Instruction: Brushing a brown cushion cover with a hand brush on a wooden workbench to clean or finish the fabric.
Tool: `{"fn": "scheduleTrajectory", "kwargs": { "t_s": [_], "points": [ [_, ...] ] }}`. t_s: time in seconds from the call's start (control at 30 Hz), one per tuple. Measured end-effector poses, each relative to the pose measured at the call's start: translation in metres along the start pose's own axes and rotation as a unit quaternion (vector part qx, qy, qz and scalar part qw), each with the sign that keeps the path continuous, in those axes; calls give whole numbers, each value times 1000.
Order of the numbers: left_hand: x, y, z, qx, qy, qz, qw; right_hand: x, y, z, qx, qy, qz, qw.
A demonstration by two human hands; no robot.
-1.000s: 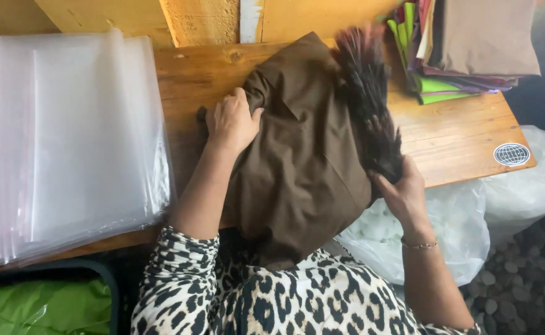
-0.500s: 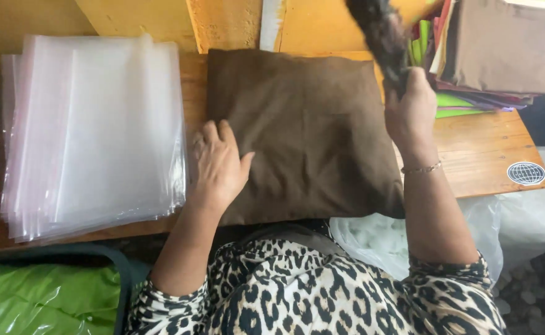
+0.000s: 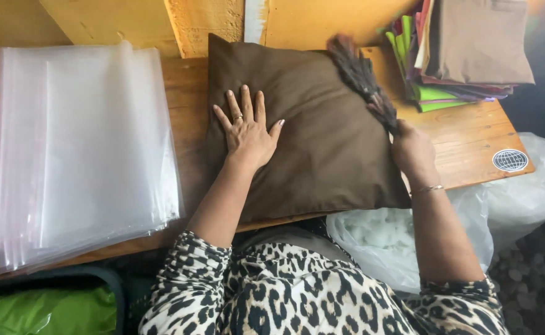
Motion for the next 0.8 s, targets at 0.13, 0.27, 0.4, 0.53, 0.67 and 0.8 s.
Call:
{"fn": "scheduleTrajectory", "kwargs": {
  "t_s": [0.13,0.27,0.4,0.53,0.67,0.8],
  "points": [
    [13,-16,-7,6,5,11,1000,-7,33,-16,93,35,58,993],
    [16,-33,-14,42,-10,74,996,-63,35,-92,122,150,89,977],
    [13,-37,-16,71,-11,-84,994,-129,70,-157,-27,270,109,956],
    [25,-52,-38,77,22,70,994,-40,17,-58,-33,169,78,982],
    [14,-44,-28,23,36,0,999,-39,25,-3,167,28,44,985],
    [7,-53,-20,-75,78,44,993,-86,51,-13,304,-8,24,952]
  ]
}}
Point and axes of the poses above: each hand's wrist, its own x-axis towards the middle knuckle, its own y-axis out of the back of the hand, z = x × y, the point moved 3 cm from there along x, towards the middle knuckle, and after that the axes turned 9 degrees about -x, right-handed, at the moved point
